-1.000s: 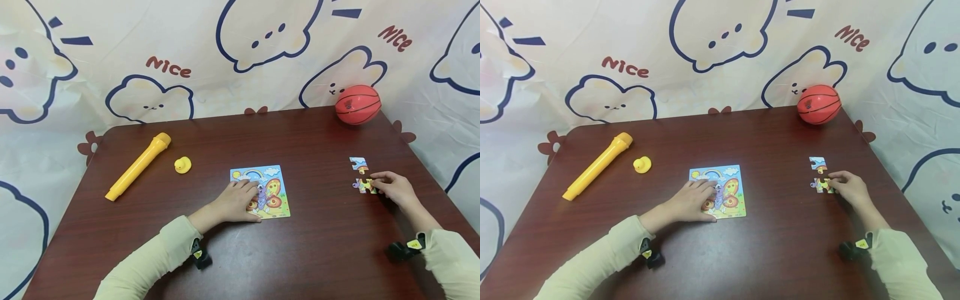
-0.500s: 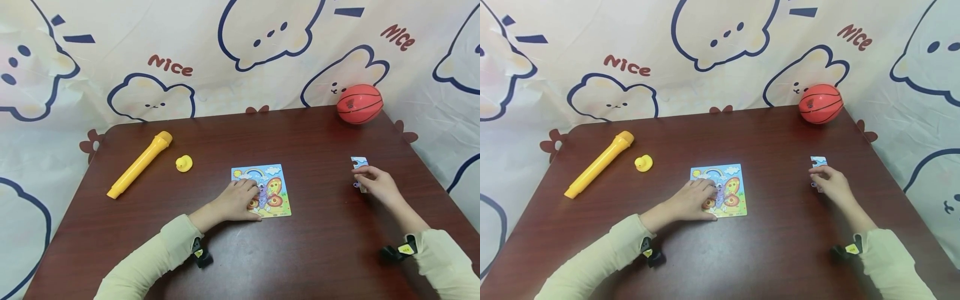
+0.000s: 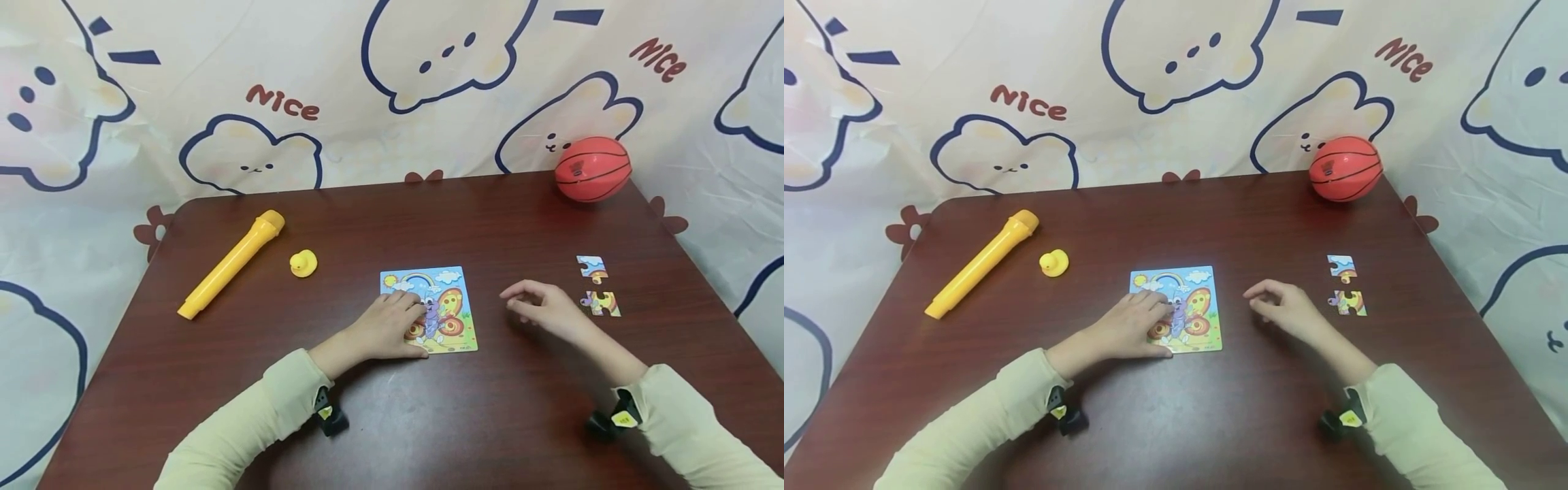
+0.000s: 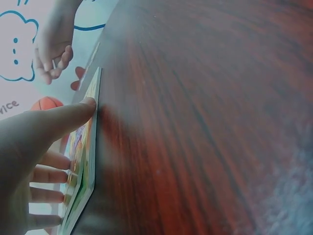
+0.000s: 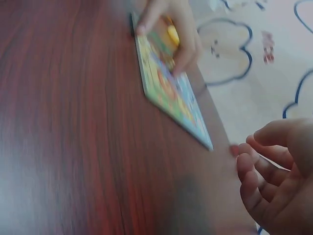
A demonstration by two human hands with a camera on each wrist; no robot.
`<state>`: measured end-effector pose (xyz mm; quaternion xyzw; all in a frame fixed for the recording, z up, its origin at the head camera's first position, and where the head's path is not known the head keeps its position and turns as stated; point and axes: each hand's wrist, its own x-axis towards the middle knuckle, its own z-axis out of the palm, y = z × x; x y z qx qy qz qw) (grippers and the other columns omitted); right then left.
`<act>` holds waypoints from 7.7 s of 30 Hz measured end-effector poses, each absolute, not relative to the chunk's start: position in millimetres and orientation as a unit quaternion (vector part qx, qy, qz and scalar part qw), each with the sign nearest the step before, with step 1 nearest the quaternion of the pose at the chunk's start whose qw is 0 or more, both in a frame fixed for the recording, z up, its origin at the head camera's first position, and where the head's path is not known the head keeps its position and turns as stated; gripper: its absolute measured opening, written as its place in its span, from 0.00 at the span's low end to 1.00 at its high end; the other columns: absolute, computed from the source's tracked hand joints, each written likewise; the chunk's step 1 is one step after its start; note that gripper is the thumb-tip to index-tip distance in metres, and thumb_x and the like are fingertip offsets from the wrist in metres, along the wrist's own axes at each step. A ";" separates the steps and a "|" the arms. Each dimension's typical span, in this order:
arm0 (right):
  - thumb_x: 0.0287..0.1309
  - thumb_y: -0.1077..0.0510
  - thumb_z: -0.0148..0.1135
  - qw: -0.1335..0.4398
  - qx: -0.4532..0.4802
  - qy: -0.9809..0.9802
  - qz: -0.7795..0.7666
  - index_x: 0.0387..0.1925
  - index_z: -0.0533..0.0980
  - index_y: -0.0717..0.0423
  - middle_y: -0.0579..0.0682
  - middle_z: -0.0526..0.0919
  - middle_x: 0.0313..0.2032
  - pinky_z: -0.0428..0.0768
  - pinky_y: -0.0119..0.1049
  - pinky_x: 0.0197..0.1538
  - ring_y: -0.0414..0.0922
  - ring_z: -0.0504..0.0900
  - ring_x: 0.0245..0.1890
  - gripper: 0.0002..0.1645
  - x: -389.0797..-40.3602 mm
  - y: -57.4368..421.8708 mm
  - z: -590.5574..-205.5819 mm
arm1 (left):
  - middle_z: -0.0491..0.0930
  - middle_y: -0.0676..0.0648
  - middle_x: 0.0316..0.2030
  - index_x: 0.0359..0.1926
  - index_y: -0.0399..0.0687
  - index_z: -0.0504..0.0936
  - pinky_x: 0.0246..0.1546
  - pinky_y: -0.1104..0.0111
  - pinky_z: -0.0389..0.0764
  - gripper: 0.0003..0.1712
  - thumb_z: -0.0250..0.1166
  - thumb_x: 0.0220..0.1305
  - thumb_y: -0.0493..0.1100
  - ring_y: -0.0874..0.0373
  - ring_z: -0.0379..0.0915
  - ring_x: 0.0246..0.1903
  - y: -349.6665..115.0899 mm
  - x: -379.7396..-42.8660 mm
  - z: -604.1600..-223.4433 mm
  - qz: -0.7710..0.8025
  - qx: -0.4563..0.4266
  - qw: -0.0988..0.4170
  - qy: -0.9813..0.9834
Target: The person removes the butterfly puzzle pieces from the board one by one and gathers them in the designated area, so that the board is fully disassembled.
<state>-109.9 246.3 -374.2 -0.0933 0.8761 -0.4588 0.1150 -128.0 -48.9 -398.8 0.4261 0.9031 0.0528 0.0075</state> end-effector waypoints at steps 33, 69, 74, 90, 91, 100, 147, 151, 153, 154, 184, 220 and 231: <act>0.51 0.61 0.60 0.037 -0.188 0.927 -0.321 0.36 0.80 0.54 0.42 0.72 0.26 0.68 0.32 0.28 0.37 0.69 0.24 0.08 -112.9 179.3 -407.3 | 0.72 0.46 0.51 0.50 0.46 0.75 0.51 0.59 0.67 0.30 0.63 0.51 0.59 0.52 0.66 0.53 -65.3 -118.1 -400.7 0.086 0.459 -0.020 0.884; 0.49 0.59 0.63 0.058 -0.154 0.928 -0.335 0.29 0.78 0.54 0.44 0.74 0.26 0.69 0.33 0.29 0.38 0.70 0.25 0.03 -112.5 181.2 -406.2 | 0.74 0.50 0.37 0.35 0.48 0.78 0.40 0.62 0.70 0.19 0.66 0.48 0.55 0.56 0.70 0.40 -64.2 -114.1 -403.4 0.115 0.465 -0.065 0.876; 0.49 0.60 0.62 0.097 -0.127 0.907 -0.390 0.29 0.77 0.56 0.45 0.76 0.24 0.69 0.34 0.29 0.40 0.71 0.23 0.04 -115.2 180.8 -404.4 | 0.74 0.50 0.37 0.36 0.48 0.78 0.41 0.62 0.70 0.19 0.66 0.48 0.55 0.56 0.70 0.41 -63.9 -114.0 -402.9 0.120 0.459 -0.065 0.878; 0.48 0.67 0.59 0.165 -0.090 0.840 -0.509 0.32 0.72 0.66 0.49 0.79 0.22 0.73 0.33 0.26 0.41 0.75 0.21 0.07 -118.8 179.1 -403.6 | 0.72 0.51 0.36 0.31 0.51 0.76 0.41 0.62 0.69 0.17 0.67 0.47 0.56 0.57 0.68 0.39 -63.5 -113.5 -402.2 0.124 0.449 -0.051 0.883; 0.48 0.67 0.59 0.163 -0.096 0.840 -0.509 0.32 0.72 0.66 0.49 0.79 0.22 0.73 0.33 0.26 0.40 0.75 0.22 0.08 -119.0 178.7 -402.5 | 0.72 0.51 0.35 0.31 0.51 0.76 0.41 0.62 0.69 0.17 0.67 0.47 0.56 0.57 0.68 0.39 -63.4 -113.4 -401.7 0.125 0.448 -0.049 0.884; 0.50 0.63 0.61 0.158 -0.079 0.834 -0.522 0.33 0.73 0.65 0.50 0.77 0.23 0.71 0.35 0.23 0.42 0.72 0.20 0.10 -117.3 183.9 -390.3 | 0.72 0.51 0.35 0.31 0.51 0.76 0.41 0.62 0.68 0.17 0.67 0.47 0.56 0.57 0.68 0.38 -62.5 -114.3 -402.1 0.122 0.446 -0.045 0.885; 0.56 0.51 0.57 0.084 0.126 0.895 -0.420 0.36 0.75 0.62 0.41 0.73 0.19 0.70 0.33 0.23 0.38 0.69 0.19 0.16 -52.9 382.4 -394.4 | 0.72 0.50 0.38 0.32 0.50 0.76 0.46 0.60 0.67 0.17 0.66 0.48 0.56 0.55 0.67 0.43 -62.9 -112.7 -408.4 0.141 0.433 -0.040 0.890; 0.57 0.52 0.55 0.085 0.132 0.908 -0.389 0.40 0.73 0.70 0.43 0.73 0.19 0.69 0.33 0.22 0.38 0.69 0.19 0.21 -51.5 382.9 -397.4 | 0.72 0.50 0.39 0.34 0.50 0.77 0.46 0.60 0.67 0.18 0.66 0.48 0.56 0.55 0.67 0.43 -62.6 -112.4 -408.9 0.137 0.427 -0.037 0.893; 0.58 0.52 0.54 0.081 0.138 0.917 -0.366 0.41 0.72 0.71 0.44 0.74 0.20 0.68 0.33 0.22 0.38 0.69 0.19 0.22 -50.3 382.2 -399.0 | 0.72 0.50 0.39 0.34 0.50 0.77 0.46 0.60 0.67 0.18 0.66 0.48 0.56 0.55 0.67 0.44 -62.5 -112.2 -409.1 0.135 0.426 -0.037 0.894; 0.58 0.52 0.54 0.079 0.142 0.921 -0.353 0.41 0.73 0.71 0.45 0.74 0.21 0.68 0.33 0.22 0.38 0.68 0.20 0.22 -49.6 381.9 -399.5 | 0.72 0.50 0.39 0.34 0.50 0.77 0.45 0.60 0.67 0.18 0.67 0.48 0.56 0.55 0.67 0.44 -62.5 -112.2 -409.2 0.135 0.426 -0.038 0.894; 0.52 0.54 0.58 -0.005 0.111 0.976 -0.189 0.34 0.74 0.62 0.56 0.73 0.28 0.62 0.38 0.25 0.51 0.70 0.26 0.13 -46.1 360.0 -398.6 | 0.72 0.50 0.39 0.36 0.49 0.78 0.47 0.60 0.67 0.18 0.66 0.48 0.55 0.55 0.67 0.44 -66.2 -109.2 -407.8 0.142 0.419 -0.039 0.896; 0.57 0.57 0.57 0.081 -0.080 0.899 -0.423 0.38 0.77 0.57 0.50 0.77 0.28 0.72 0.35 0.26 0.43 0.72 0.22 0.09 -137.8 188.7 -403.3 | 0.68 0.38 0.54 0.40 0.47 0.78 0.50 0.60 0.68 0.20 0.66 0.49 0.53 0.48 0.68 0.49 -60.9 -119.9 -405.5 0.136 0.417 -0.027 0.898; 0.57 0.57 0.54 0.074 -0.114 0.903 -0.407 0.38 0.77 0.57 0.50 0.78 0.30 0.73 0.35 0.25 0.40 0.74 0.19 0.10 -155.0 160.4 -409.1 | 0.73 0.41 0.48 0.50 0.34 0.73 0.50 0.63 0.68 0.35 0.64 0.50 0.57 0.50 0.69 0.48 -59.3 -128.6 -402.8 0.080 0.413 -0.030 0.907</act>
